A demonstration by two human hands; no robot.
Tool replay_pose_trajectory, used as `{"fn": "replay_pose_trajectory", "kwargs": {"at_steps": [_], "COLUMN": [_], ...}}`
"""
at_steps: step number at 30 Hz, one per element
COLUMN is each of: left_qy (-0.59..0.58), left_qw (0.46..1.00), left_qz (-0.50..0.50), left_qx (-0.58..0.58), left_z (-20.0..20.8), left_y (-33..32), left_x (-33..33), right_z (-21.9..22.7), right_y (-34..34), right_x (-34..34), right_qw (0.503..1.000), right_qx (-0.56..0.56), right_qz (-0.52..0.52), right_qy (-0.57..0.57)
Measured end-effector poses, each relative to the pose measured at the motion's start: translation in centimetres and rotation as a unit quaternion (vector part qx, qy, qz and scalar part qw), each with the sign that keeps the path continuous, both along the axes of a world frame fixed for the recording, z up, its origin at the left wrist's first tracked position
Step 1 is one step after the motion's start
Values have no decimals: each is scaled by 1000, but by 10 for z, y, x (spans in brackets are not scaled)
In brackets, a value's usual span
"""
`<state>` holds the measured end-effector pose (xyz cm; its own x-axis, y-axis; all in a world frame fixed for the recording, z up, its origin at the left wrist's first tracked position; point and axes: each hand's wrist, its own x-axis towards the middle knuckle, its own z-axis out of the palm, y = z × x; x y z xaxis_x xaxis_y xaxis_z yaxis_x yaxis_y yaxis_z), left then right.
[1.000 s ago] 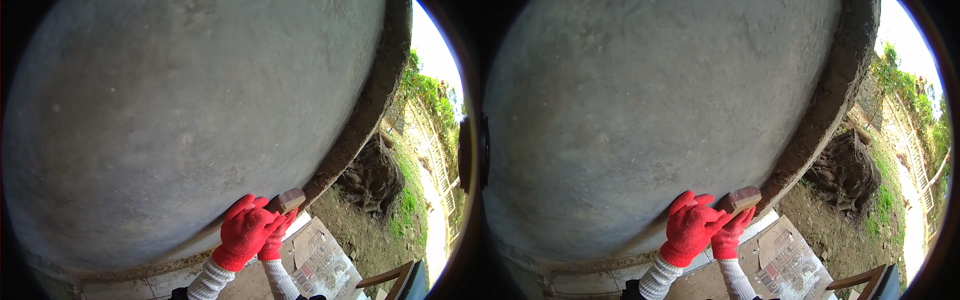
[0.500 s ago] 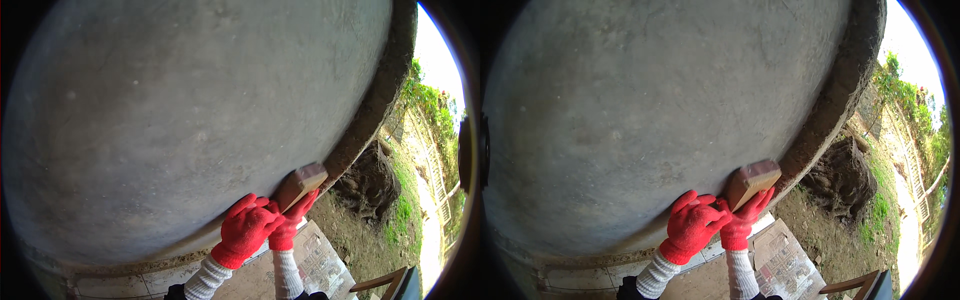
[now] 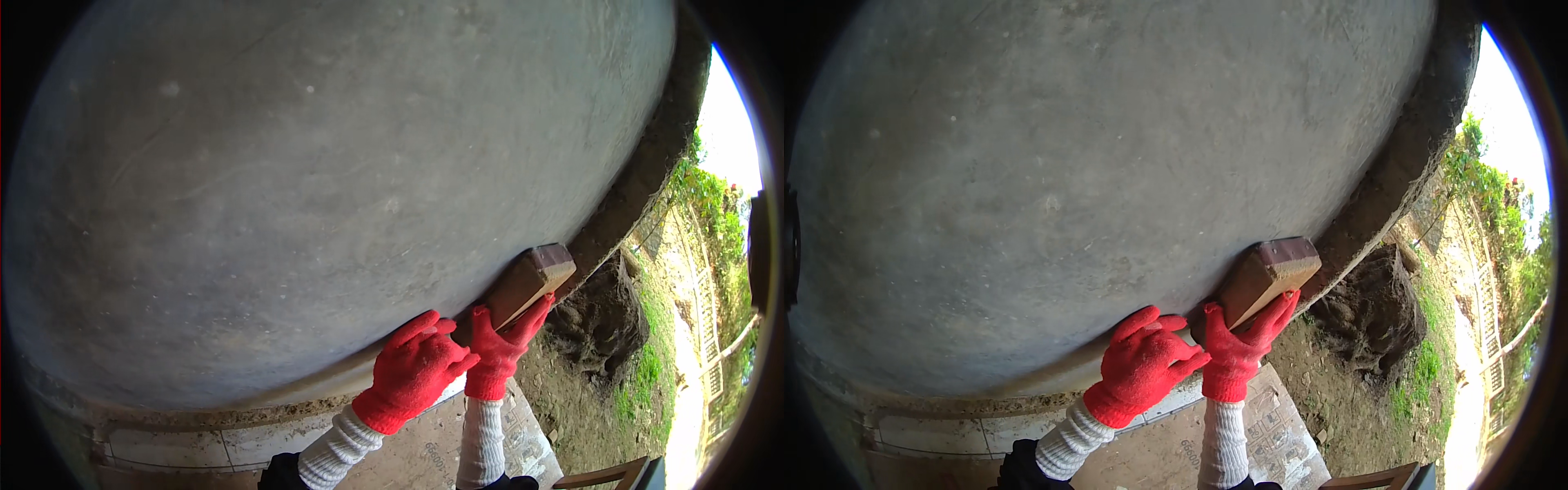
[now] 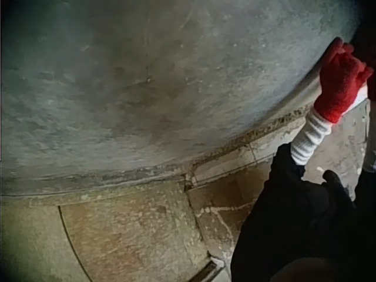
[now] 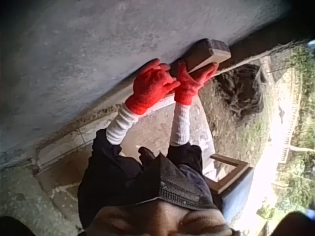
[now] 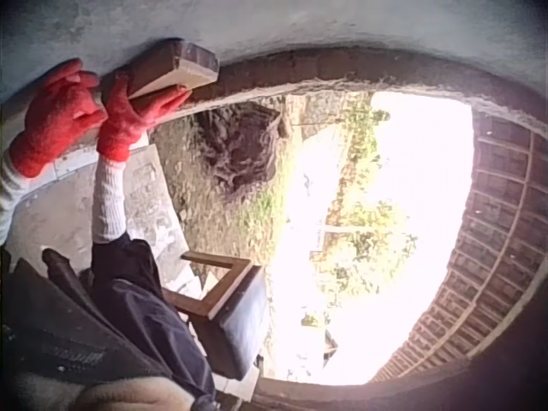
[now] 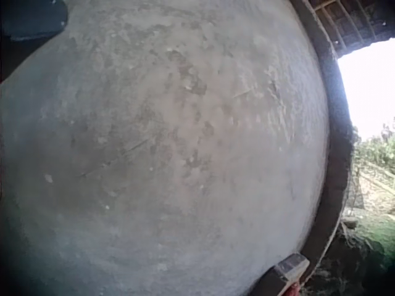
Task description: The person sands the surface of a curved concrete structure using a handheld sanding block.
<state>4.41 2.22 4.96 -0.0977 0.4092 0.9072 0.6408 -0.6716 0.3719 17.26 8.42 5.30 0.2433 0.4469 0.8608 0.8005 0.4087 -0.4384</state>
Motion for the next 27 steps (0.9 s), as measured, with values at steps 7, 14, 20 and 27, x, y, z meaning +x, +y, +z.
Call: {"fn": "replay_pose_trajectory", "kwargs": {"at_steps": [7,14,20,27], "left_qy": [-39,-33,-29,-90], "left_qw": [994,995,996,987], "left_qz": [-96,-86,-79,-123], "left_qx": [-29,-44,-28,-52], "left_z": [-1,1,7,-1], "left_y": [2,-3,-2,-2], "left_x": [11,2,5,11], "right_z": [-240,-28,-26,-205], "right_y": [14,-16,-15,-11], "right_x": [50,-1,-3,35], "right_qw": [975,987,991,973], "right_qx": [-167,-35,0,-125], "right_qz": [89,115,105,138], "right_qy": [114,106,85,139]}}
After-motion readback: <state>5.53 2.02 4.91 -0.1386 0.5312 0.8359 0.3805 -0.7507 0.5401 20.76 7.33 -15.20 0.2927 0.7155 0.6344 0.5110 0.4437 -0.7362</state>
